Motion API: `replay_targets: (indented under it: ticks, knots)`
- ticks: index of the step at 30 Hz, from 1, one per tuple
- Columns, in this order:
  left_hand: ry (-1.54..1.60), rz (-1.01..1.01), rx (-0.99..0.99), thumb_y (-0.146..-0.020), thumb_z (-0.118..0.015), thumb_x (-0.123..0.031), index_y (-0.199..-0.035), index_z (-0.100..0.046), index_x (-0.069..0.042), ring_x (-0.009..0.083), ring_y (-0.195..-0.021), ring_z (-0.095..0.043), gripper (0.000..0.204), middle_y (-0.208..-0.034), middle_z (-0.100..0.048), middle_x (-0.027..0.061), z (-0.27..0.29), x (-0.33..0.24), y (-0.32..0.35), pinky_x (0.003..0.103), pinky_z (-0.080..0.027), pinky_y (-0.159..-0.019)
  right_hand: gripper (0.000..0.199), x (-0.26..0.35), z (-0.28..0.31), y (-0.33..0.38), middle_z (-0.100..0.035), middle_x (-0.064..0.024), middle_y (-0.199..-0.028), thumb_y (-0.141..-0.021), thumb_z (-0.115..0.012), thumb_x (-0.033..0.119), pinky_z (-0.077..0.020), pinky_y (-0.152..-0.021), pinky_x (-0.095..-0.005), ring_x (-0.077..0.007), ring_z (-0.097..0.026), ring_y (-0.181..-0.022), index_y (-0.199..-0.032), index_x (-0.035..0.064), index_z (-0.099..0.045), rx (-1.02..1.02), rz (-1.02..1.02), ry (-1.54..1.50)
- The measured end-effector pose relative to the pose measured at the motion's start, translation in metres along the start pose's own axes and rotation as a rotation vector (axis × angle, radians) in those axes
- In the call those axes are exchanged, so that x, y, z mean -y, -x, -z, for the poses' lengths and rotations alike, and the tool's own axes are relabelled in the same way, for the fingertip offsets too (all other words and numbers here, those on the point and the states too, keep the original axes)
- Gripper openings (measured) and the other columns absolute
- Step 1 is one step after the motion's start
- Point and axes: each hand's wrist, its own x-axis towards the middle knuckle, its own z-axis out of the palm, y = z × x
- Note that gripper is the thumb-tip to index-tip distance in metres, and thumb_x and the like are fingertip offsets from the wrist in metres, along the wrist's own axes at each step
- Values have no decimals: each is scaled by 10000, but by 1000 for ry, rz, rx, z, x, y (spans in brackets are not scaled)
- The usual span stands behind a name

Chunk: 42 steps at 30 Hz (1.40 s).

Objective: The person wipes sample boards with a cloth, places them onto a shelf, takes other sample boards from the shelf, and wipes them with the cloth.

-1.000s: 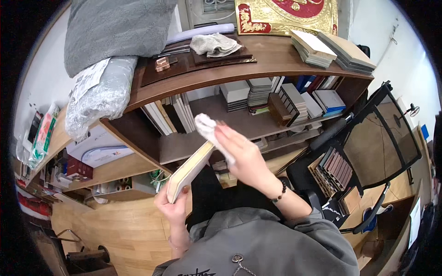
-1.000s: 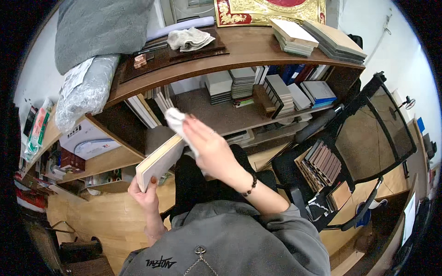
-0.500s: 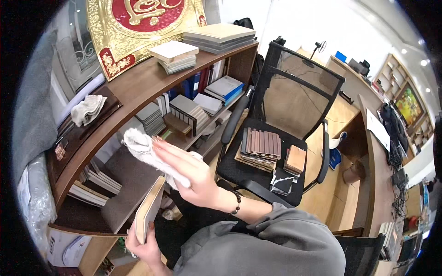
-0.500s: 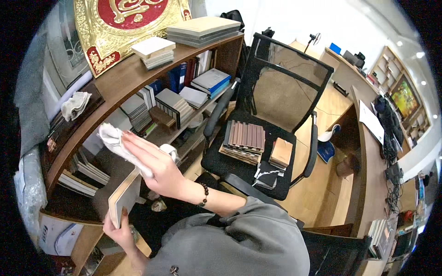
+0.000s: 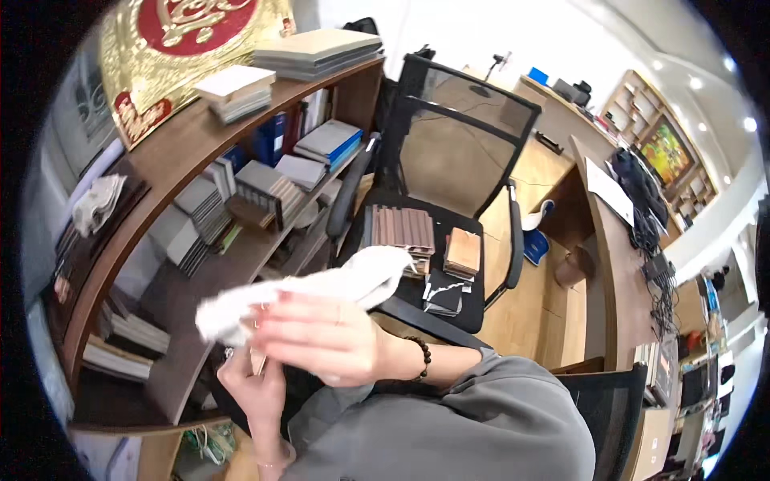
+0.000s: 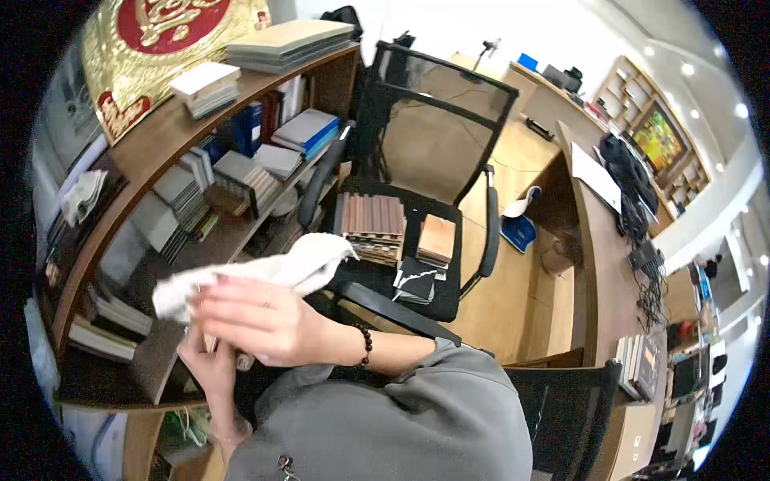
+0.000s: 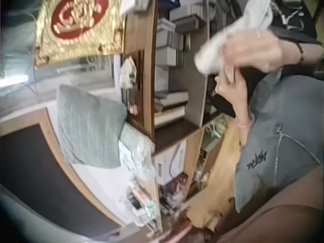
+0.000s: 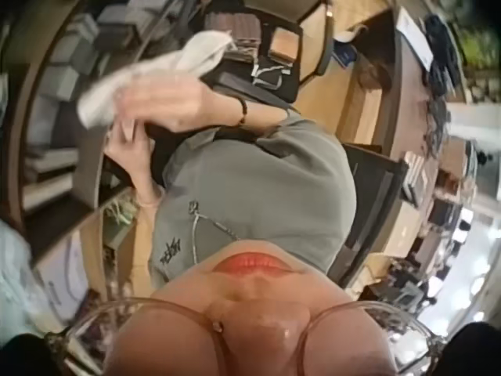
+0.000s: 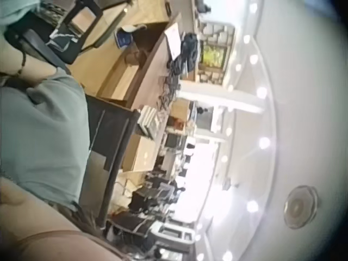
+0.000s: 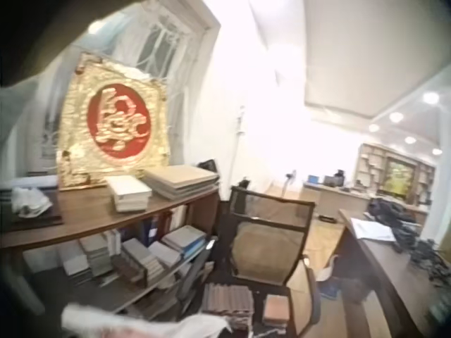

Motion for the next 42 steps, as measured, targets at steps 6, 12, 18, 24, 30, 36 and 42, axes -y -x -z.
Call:
replay_targets:
  ticks: [6, 12, 18, 24, 30, 36, 42]
  knots:
    - [86, 62, -160, -721, -679, 3, -985, -644, 59, 126, -773, -641, 273, -873, -687, 131, 34, 14, 21, 258, -491, -688, 360, -41, -25, 5, -655, -135, -941, -648, -452, -127, -486, -829, -332, -257, -636, -861, -937, -18, -637, -42, -189, 31]
    - [573, 238, -159, -739, -707, -58, -982, -646, 55, 108, -763, -614, 275, -854, -670, 61, 92, 18, 49, 232, -470, -685, 381, -27, -51, 24, -603, -112, -890, -784, -537, 152, -450, -619, -211, -120, -549, -670, -1091, -73, -559, 236, -1006, -1301]
    - [808, 356, -171, -743, -694, -73, -984, -623, 75, 127, -768, -616, 292, -858, -660, 99, 115, 3, 56, 234, -473, -711, 564, -24, -60, 30, -612, -95, -874, -754, -663, 340, -454, -598, -209, -116, -568, -673, -1115, -80, -556, 552, -932, -1234]
    - [695, 441, -82, -774, -712, -128, -1128, -543, 82, 143, -954, -590, 445, -1070, -619, 94, 103, -12, 41, 248, -466, -798, 690, -49, -52, 78, -616, -149, -942, -641, -797, 337, -460, -521, -250, -174, -602, -599, -1147, -53, -536, 890, -852, -1107]
    - [252, -376, -86, -797, -687, -168, -1272, -406, 89, 253, -1084, -541, 609, -1232, -518, 179, 115, -35, 36, 323, -464, -862, 663, -76, -51, 124, -571, -200, -1093, -670, -761, 270, -491, -746, -388, -297, -583, -922, -1186, -22, -464, 450, -1436, -1629]
    - [1217, -1394, 22, -674, -789, -315, -1193, -517, 70, 295, -1196, -471, 701, -1232, -518, 219, 99, -69, -1, 432, -384, -973, 635, -509, 69, 377, -631, -194, -914, -742, -690, 189, -510, -469, -305, -198, -589, -517, -1241, -69, -393, 239, -1558, -1640]
    - [950, -1326, 69, -673, -783, -342, -1210, -489, 67, 304, -1199, -464, 736, -1240, -507, 224, 64, -72, -4, 434, -381, -978, 638, -432, -96, 319, -627, -194, -931, -745, -687, 200, -510, -500, -313, -208, -591, -559, -1245, -66, -393, 361, -1535, -1832]
